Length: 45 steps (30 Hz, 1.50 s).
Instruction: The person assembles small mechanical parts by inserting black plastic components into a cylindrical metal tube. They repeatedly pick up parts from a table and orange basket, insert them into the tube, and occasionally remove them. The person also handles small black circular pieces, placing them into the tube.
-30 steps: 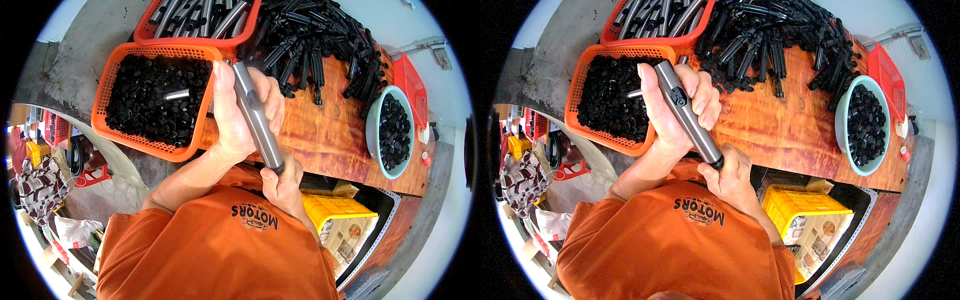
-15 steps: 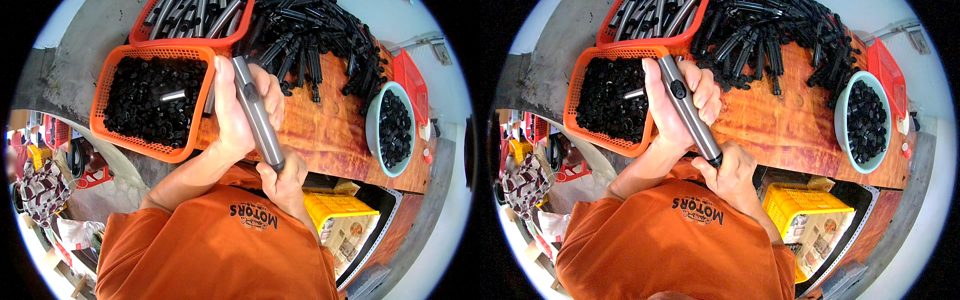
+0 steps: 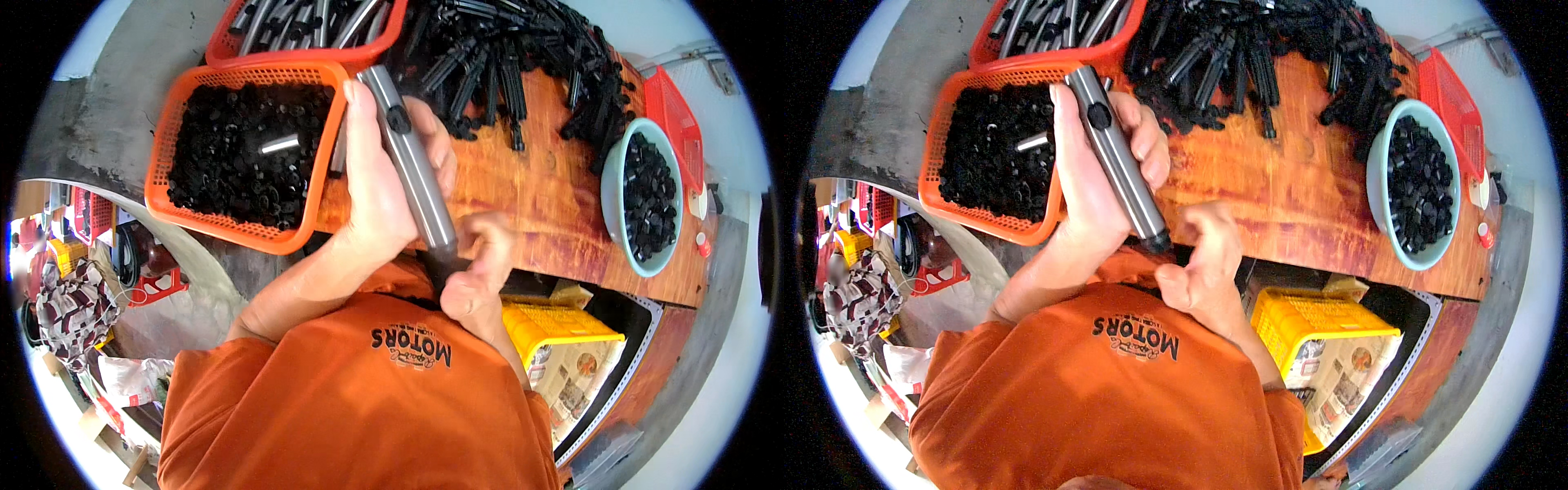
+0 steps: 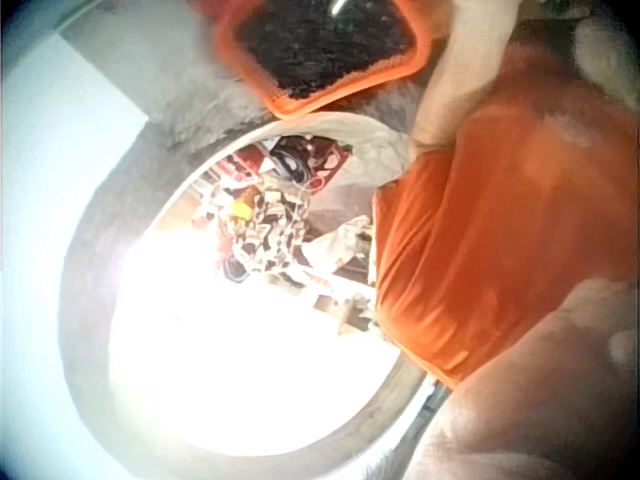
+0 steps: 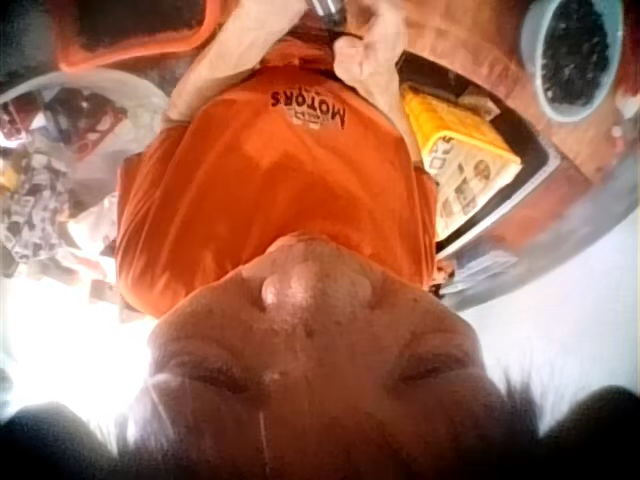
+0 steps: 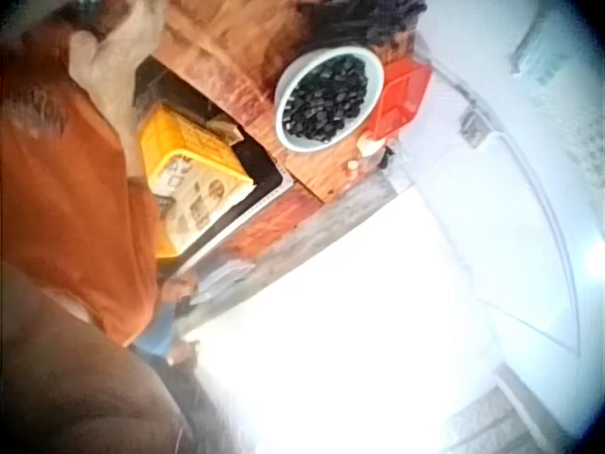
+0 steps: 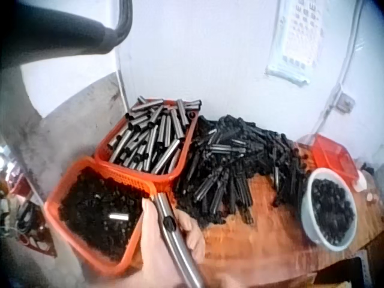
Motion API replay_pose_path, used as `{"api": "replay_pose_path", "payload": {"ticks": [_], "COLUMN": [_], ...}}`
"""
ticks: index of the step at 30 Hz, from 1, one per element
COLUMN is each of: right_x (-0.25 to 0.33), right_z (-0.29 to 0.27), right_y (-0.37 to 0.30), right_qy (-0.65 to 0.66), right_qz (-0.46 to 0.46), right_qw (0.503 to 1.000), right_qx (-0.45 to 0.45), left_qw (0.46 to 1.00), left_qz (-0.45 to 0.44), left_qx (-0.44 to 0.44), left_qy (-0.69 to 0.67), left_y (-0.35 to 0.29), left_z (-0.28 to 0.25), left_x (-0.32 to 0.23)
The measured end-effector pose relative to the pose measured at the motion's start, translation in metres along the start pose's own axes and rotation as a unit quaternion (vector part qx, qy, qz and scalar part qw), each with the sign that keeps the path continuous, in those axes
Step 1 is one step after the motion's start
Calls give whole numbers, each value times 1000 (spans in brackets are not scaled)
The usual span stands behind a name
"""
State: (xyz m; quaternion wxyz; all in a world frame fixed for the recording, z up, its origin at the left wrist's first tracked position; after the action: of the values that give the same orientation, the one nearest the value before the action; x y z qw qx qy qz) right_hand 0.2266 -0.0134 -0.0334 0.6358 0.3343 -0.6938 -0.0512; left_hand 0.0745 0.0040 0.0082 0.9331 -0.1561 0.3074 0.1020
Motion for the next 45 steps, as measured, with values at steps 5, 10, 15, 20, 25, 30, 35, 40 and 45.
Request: {"api": "replay_pose_path", "payload": {"ticks": [5, 10, 15, 20, 25, 30, 35, 40, 45], "right_x": [-1, 11, -11, -4, 24, 9, 8, 2, -14], "right_z": [-11, -7, 21, 2, -2, 20, 22, 5, -11], "right_y": [26, 35, 61, 48, 38, 42, 37, 23, -6], "right_qy": [-20, -56, -39, -12, 8, -38, -10, -21, -44], "right_qz": [-362, -404, -397, -386, -400, -356, -348, -309, -226], "right_qw": [915, 896, 908, 915, 882, 925, 929, 949, 973], "right_qx": [-179, -173, -130, -114, -250, -131, -125, -67, -4], "left_qw": [996, 993, 992, 995, 998, 994, 995, 991, 991], "left_qz": [-65, -105, -49, -21, -18, -1, 37, 2, -40], "left_qx": [-25, -48, -99, -83, -52, 35, 89, 127, 124], "left_qy": [-62, -33, 57, 59, 41, 100, -4, -32, -5], "left_y": [3, -3, -8, -9, -9, -24, -25, -26, -14], "left_z": [-2, 6, 19, 8, 11, 22, 20, 18, 8], "left_x": [6, 19, 23, 23, 18, 21, 23, 20, 17]}}
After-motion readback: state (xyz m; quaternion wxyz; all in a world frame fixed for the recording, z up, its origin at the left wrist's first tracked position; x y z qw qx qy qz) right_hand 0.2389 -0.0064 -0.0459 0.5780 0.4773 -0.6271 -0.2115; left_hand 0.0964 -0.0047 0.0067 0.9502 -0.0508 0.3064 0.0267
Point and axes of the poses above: each hand's wrist, its own y-axis towards the middle knuckle, its own z-axis out of the palm, x = y × z, the point moved 1 cm from there along y, towards the middle knuckle, and after that the axes turned 9 degrees about y, right-handed, at the moved point
